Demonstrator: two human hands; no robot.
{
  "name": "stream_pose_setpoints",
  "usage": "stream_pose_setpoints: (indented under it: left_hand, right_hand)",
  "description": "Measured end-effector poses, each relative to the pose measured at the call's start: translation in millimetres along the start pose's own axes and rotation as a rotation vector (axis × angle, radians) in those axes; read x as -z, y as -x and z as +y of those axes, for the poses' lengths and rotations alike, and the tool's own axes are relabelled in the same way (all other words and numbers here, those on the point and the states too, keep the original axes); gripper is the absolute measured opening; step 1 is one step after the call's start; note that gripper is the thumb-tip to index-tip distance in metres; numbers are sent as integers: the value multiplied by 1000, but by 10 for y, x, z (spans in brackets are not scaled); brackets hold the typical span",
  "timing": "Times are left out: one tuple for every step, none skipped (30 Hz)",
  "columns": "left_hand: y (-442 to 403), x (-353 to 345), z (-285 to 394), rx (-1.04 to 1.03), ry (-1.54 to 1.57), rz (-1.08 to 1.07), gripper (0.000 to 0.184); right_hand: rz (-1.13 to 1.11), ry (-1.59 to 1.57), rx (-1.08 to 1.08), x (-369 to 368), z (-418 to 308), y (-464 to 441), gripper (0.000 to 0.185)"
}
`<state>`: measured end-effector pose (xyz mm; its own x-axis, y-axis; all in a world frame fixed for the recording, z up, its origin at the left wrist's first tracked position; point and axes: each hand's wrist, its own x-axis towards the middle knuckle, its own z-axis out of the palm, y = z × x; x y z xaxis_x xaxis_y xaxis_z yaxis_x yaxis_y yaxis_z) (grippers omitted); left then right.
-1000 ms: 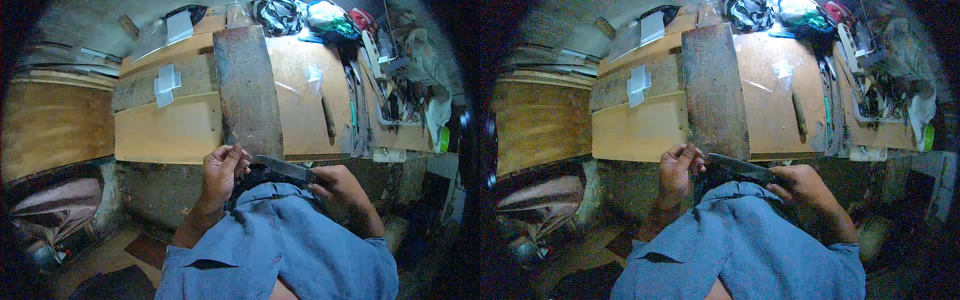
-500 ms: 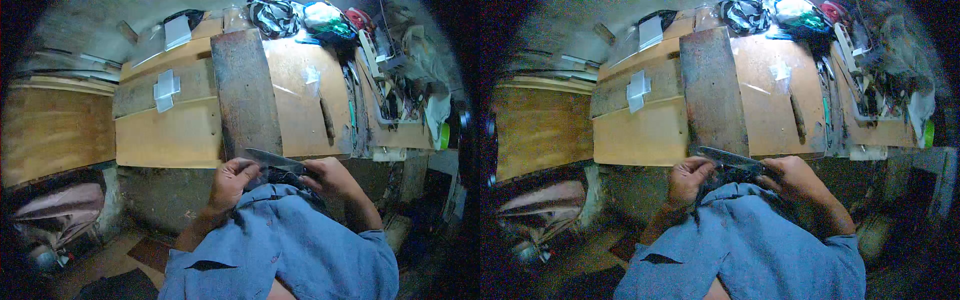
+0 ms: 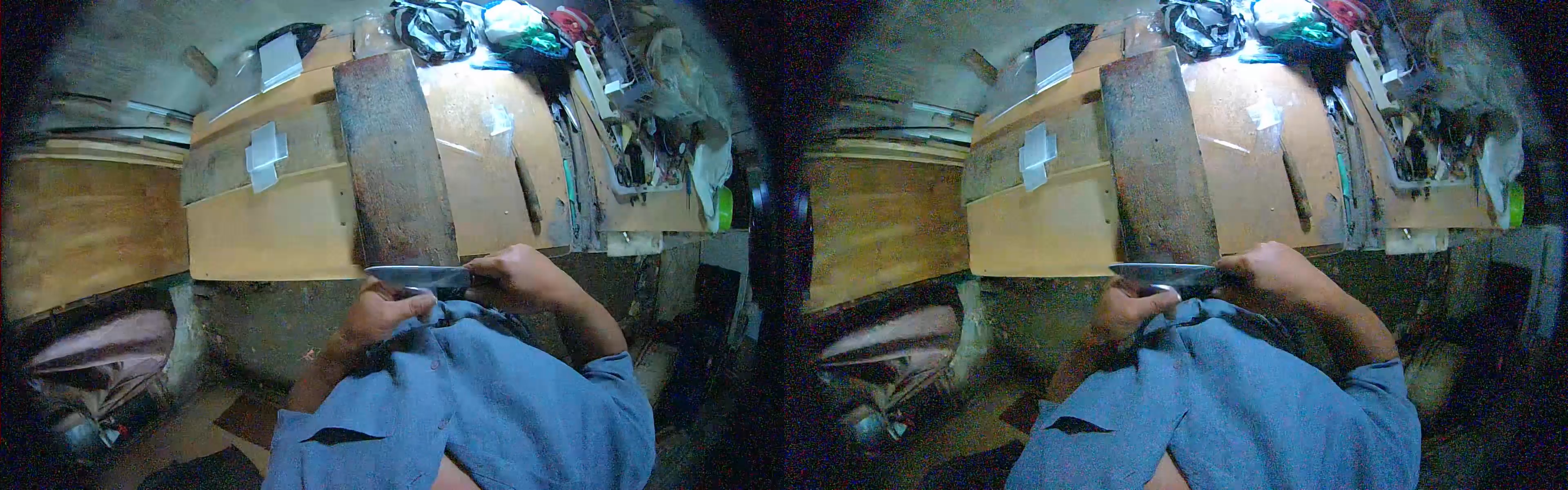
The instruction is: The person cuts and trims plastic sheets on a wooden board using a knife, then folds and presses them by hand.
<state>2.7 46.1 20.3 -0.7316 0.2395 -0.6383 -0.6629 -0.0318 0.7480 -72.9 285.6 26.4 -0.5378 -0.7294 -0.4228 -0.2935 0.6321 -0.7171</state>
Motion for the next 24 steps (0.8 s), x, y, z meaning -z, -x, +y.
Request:
stream_pose_setpoints:
  left_hand:
    - [22, -7, 9, 61, -35, -15, 16]
    - [23, -6, -1, 63, -36, -17, 16]
    - [22, -3, -17, 105, -38, -87, 16]
    - [19, 1, -24, 147, -39, -157, 16]
    - [38, -8, 10, 147, -40, -157, 16]
    - [76, -30, 73, 173, -112, -115, 15]
    - [96, -38, 109, 199, -184, -71, 14]
    - [97, -20, 110, 199, -184, -70, 14]
    - [98, 9, 106, 150, -180, -103, 15]
    - [94, 42, 96, 101, -176, -135, 17]
    - [76, 83, 69, 99, -175, -132, 17]
    - [44, 132, 18, 35, -82, -217, 14]
    - [13, 171, -35, -30, 12, -302, 12]
    - [-20, 187, -85, -32, 11, -298, 12]
    - [-52, 177, -144, -88, 43, -207, 10]
    - [-77, 151, -180, -144, 77, -113, 9]
    - [-110, 113, -187, -146, 77, -107, 9]
    - [-160, 69, -180, -205, 164, -6, 9]
    - [-202, 27, -173, -265, 251, 93, 10]
    - [-233, -13, -156, -265, 251, 95, 10]
    - [-263, -57, -137, -250, 365, 148, 11]
    - [-286, -97, -128, -233, 480, 200, 12]
    - [-295, -127, -138, -301, 557, 176, 12]
    - [-301, -128, -142, -301, 557, 176, 12]
  right_hand:
    - [1, -2, -1, 0, 2, -15, 28]
    - [-20, 35, 24, 4, 1, -35, 28]
    - [-41, 73, 49, 10, -1, -57, 29]
    - [-40, 72, 49, 33, -15, -80, 29]
    - [-87, 117, 33, 73, -39, -99, 30]
    - [-135, 162, 18, 108, -55, -107, 33]
    - [-134, 163, 19, 133, -54, -102, 33]
    - [-71, 173, 56, 157, -40, -86, 31]
    - [-9, 183, 94, 180, -14, -71, 31]
    - [-9, 184, 97, 202, 51, -59, 31]
    - [43, 251, 89, 225, 142, -44, 30]
    - [97, 317, 82, 251, 190, -29, 30]
    - [253, 72, 19, 275, 194, -15, 27]
    - [319, -65, -139, 318, 151, 7, 23]
    - [404, -212, -289, 385, 51, 21, 19]
    - [451, -218, -227, 389, 96, 21, 19]
    - [464, -400, -150, 321, 124, -16, 21]
    - [476, -585, -74, 212, 155, -41, 24]
    - [413, -684, -16, 100, 121, -75, 29]
    - [348, -782, 42, -22, 34, -123, 34]
    - [272, -1028, 2, -156, -82, -166, 39]
    - [263, -1078, 72, -272, -185, -223, 40]
    - [271, -1107, 39, -355, -280, -281, 36]
    - [279, -1136, 7, -408, -321, -320, 33]
